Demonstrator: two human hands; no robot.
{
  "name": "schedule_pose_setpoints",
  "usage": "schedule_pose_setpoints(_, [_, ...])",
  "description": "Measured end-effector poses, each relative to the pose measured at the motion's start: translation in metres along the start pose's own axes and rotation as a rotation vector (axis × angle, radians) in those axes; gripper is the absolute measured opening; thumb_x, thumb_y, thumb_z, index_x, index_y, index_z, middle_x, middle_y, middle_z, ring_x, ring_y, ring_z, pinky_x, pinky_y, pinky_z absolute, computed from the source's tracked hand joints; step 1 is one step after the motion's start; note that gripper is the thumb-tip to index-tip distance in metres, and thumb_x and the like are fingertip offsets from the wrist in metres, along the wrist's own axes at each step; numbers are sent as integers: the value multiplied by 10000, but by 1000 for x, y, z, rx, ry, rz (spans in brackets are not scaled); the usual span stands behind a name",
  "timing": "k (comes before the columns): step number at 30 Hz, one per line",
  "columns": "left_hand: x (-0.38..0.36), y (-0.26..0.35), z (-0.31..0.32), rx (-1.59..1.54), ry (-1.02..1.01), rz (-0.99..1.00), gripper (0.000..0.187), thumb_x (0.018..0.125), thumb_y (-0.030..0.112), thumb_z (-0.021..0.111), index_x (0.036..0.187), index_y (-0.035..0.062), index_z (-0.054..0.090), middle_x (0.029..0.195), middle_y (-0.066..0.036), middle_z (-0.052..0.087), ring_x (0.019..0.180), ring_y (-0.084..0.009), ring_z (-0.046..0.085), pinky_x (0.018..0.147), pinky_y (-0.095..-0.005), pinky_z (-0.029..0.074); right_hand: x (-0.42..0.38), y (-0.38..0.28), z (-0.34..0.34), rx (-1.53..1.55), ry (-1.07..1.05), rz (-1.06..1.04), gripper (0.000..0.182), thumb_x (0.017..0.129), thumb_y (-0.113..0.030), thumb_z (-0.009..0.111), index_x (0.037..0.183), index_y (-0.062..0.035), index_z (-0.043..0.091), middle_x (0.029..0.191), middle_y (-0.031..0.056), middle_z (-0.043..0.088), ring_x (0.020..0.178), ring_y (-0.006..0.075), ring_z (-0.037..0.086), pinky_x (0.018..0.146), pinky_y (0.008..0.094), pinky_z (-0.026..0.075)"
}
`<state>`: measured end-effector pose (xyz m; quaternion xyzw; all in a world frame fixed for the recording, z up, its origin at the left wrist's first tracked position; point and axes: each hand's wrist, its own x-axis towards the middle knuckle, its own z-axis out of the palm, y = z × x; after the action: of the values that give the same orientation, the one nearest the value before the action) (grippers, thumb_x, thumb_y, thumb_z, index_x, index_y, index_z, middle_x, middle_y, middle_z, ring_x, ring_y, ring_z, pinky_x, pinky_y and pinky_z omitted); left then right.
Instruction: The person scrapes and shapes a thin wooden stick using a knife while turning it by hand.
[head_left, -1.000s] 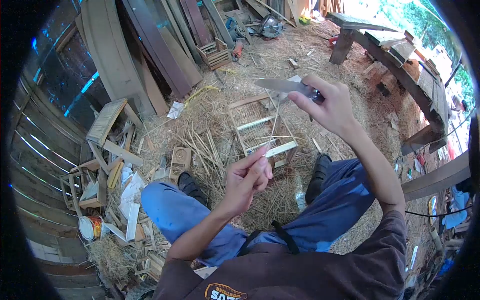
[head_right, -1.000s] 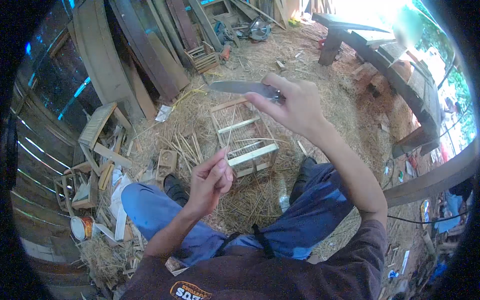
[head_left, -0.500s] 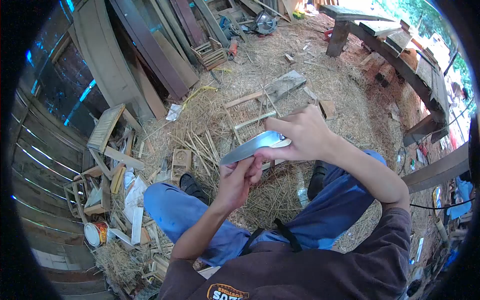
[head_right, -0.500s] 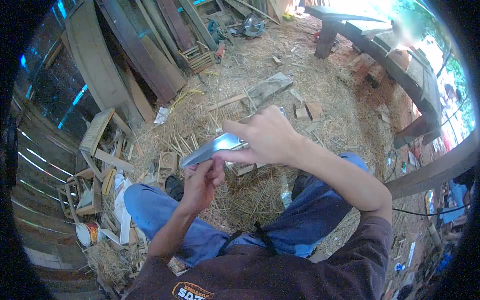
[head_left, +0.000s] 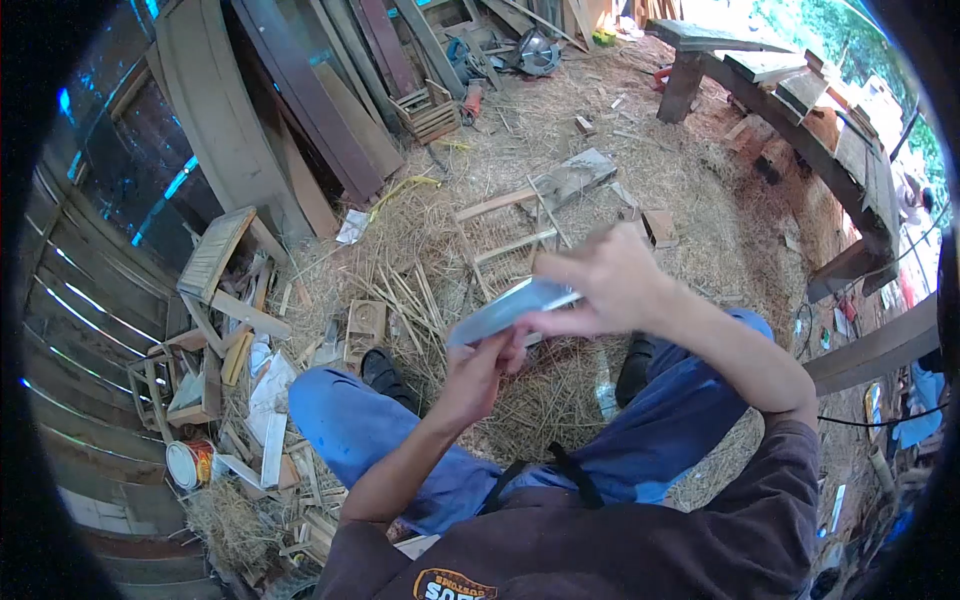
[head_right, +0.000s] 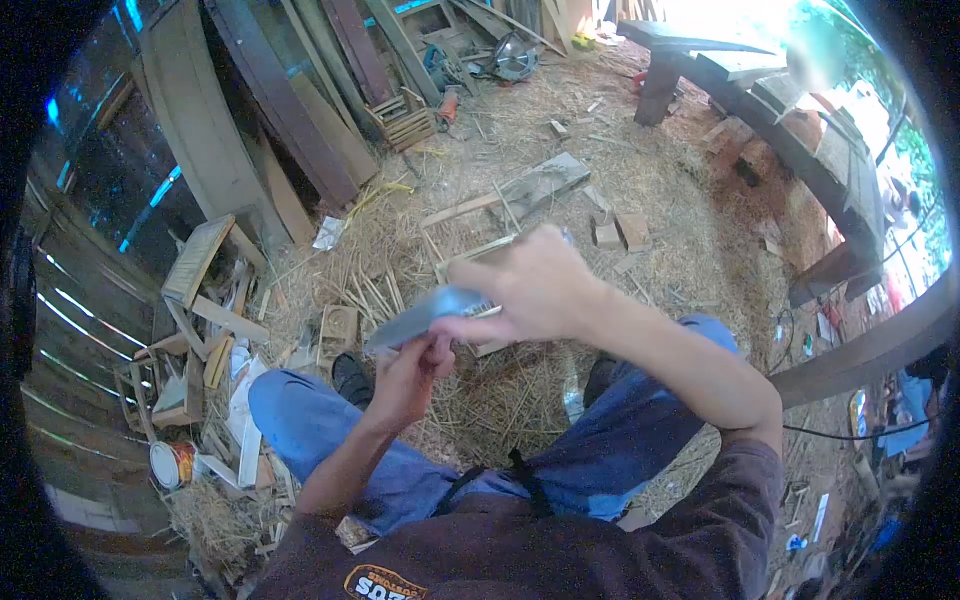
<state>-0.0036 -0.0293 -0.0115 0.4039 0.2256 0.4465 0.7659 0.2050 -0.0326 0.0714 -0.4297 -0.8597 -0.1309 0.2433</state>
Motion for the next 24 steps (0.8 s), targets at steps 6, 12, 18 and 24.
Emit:
schedule_pose_setpoints(6, [10,13,-9,-48,-43,32,137,994,123,562,1061,30,638,801,-16,568,580,-60,429,494,-221,343,4,17,-2,-45,109,22,454,798,-567,709,757,-126,609,538,28,571,448,218,584,430,345,409])
schedule_pose_setpoints(12, [4,2,-1,-20,-44,27,172,1005,97,515,1120,47,631,771,6,494,599,-56,400,491,-223,338,8,4,-4,-58,107,-49,451,830,-582,665,796,-136,608,531,44,572,426,245,570,419,365,404])
schedule_pose_setpoints(18, [3,17,9,9,-11,-8,214,1006,94,492,1181,61,611,754,14,450,612,-56,371,496,-218,320,11,23,-8,-62,165,90,414,765,-522,763,756,-134,617,527,18,563,452,210,585,453,338,424])
schedule_pose_setpoints(24, [4,0,-6,48,-61,0,359,999,88,502,1351,94,572,723,17,419,600,-56,348,488,-212,309,11,10,0,-29,169,-1,409,766,-543,755,783,-150,644,492,17,515,426,210,560,438,349,413])
